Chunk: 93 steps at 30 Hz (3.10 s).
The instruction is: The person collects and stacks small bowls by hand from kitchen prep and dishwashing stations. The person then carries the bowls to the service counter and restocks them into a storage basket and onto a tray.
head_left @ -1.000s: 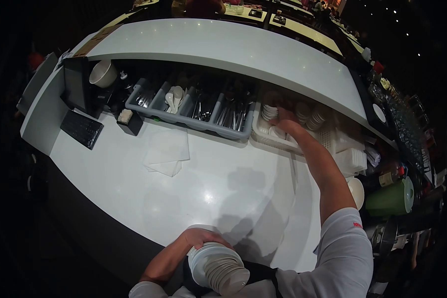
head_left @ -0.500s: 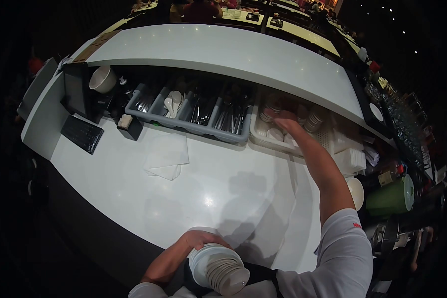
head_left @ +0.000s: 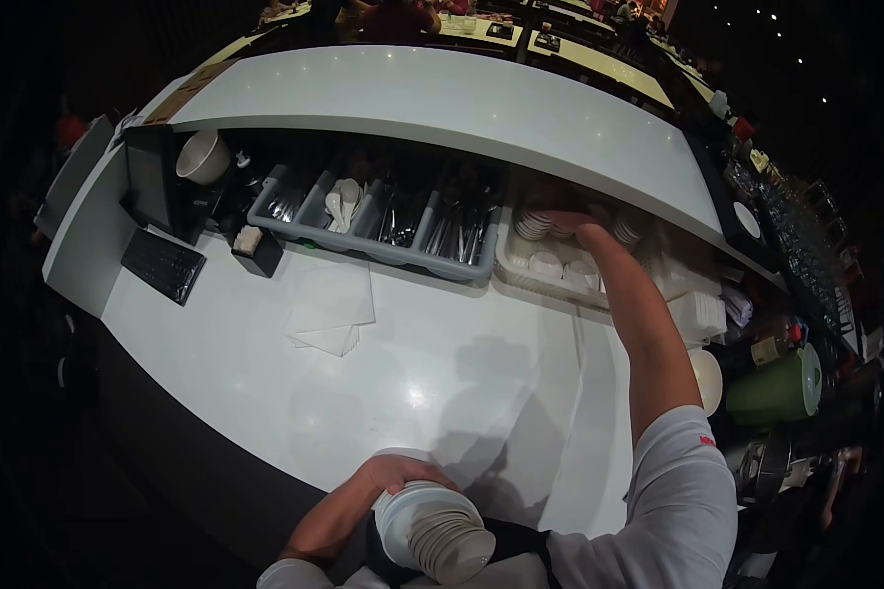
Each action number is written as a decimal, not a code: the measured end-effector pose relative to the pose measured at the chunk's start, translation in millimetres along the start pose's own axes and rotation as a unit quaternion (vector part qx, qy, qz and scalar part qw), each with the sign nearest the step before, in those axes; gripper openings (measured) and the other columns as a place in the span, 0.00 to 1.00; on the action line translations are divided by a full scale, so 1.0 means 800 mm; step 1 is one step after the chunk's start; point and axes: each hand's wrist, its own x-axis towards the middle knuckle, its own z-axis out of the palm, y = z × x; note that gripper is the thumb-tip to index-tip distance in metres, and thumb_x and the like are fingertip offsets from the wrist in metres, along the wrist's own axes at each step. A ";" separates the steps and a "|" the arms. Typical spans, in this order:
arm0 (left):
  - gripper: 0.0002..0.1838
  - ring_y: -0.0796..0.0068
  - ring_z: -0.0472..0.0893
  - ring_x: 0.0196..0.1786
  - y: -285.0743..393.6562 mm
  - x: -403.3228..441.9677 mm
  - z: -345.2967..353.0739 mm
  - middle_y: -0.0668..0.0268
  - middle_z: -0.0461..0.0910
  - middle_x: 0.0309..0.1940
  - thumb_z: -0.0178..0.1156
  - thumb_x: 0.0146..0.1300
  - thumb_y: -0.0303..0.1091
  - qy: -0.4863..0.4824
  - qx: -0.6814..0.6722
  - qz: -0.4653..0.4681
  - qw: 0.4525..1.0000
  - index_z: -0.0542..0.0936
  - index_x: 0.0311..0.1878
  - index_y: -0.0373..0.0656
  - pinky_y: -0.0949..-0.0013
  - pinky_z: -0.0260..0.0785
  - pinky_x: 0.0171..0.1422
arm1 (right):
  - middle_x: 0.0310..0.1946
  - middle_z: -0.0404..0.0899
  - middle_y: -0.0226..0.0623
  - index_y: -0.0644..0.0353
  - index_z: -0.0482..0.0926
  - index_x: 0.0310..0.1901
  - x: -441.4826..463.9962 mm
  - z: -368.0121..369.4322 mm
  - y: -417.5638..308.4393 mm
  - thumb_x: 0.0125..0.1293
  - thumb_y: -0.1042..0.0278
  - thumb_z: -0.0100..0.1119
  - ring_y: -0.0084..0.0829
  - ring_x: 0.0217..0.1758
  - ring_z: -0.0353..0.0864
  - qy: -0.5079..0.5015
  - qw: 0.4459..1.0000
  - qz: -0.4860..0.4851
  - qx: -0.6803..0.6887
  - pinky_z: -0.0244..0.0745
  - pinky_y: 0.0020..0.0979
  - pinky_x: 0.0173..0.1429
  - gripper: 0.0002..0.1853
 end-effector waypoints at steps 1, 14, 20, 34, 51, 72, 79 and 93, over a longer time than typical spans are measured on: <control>0.65 0.48 0.72 0.65 -0.002 -0.001 -0.001 0.42 0.72 0.63 0.61 0.40 0.82 0.002 0.002 0.001 1.000 0.70 0.64 0.24 0.54 0.57 0.72 | 0.71 0.63 0.49 0.58 0.69 0.68 0.001 0.005 0.004 0.59 0.30 0.58 0.42 0.76 0.59 0.046 0.999 -0.001 0.005 0.54 0.39 0.77 0.45; 0.64 0.47 0.72 0.66 -0.013 -0.002 -0.005 0.43 0.72 0.64 0.62 0.41 0.81 0.003 -0.035 0.011 0.999 0.70 0.64 0.25 0.54 0.57 0.72 | 0.74 0.57 0.48 0.61 0.56 0.74 -0.030 -0.006 -0.023 0.50 0.30 0.67 0.44 0.77 0.55 0.030 0.997 0.059 0.040 0.53 0.37 0.78 0.58; 0.64 0.48 0.72 0.65 0.001 0.002 -0.001 0.43 0.72 0.63 0.62 0.42 0.80 -0.002 -0.032 0.012 0.999 0.71 0.64 0.25 0.54 0.57 0.72 | 0.74 0.58 0.47 0.55 0.62 0.72 -0.025 -0.025 -0.009 0.60 0.33 0.59 0.43 0.77 0.56 0.078 0.992 0.026 0.093 0.54 0.39 0.78 0.45; 0.63 0.50 0.68 0.69 -0.009 -0.004 -0.001 0.45 0.69 0.67 0.66 0.41 0.77 0.000 -0.061 -0.018 0.998 0.69 0.66 0.26 0.55 0.52 0.75 | 0.72 0.56 0.50 0.50 0.54 0.74 -0.038 -0.013 0.086 0.48 0.46 0.73 0.47 0.77 0.53 0.116 0.988 -0.019 -0.103 0.54 0.43 0.77 0.53; 0.63 0.50 0.67 0.71 -0.028 -0.018 -0.002 0.45 0.67 0.68 0.70 0.41 0.73 0.016 -0.111 -0.009 0.994 0.67 0.67 0.25 0.54 0.50 0.77 | 0.77 0.50 0.46 0.44 0.56 0.75 -0.048 -0.022 0.033 0.53 0.34 0.64 0.44 0.80 0.47 0.028 0.984 -0.024 -0.173 0.46 0.45 0.80 0.50; 0.66 0.57 0.73 0.64 -0.007 -0.018 0.001 0.46 0.73 0.62 0.75 0.31 0.73 0.129 -0.109 -0.076 0.983 0.71 0.62 0.22 0.60 0.58 0.72 | 0.39 0.81 0.40 0.67 0.82 0.40 -0.461 -0.048 -0.249 0.53 0.67 0.69 0.40 0.45 0.83 -0.069 0.877 -0.343 0.329 0.77 0.34 0.48 0.15; 0.69 0.63 0.76 0.59 0.024 0.015 0.015 0.50 0.77 0.58 0.72 0.29 0.78 0.110 -0.056 -0.163 0.979 0.70 0.62 0.21 0.67 0.63 0.67 | 0.49 0.77 0.41 0.66 0.76 0.56 -0.512 -0.047 -0.315 0.56 0.58 0.69 0.37 0.51 0.77 -0.221 0.861 -0.453 0.067 0.71 0.35 0.55 0.29; 0.72 0.52 0.70 0.67 0.027 0.029 0.006 0.43 0.71 0.63 0.66 0.31 0.82 0.037 -0.049 -0.192 0.980 0.68 0.63 0.18 0.57 0.54 0.75 | 0.37 0.77 0.45 0.61 0.77 0.50 -0.530 -0.042 -0.308 0.58 0.67 0.57 0.41 0.47 0.78 -0.091 0.780 -0.618 -0.039 0.75 0.36 0.50 0.18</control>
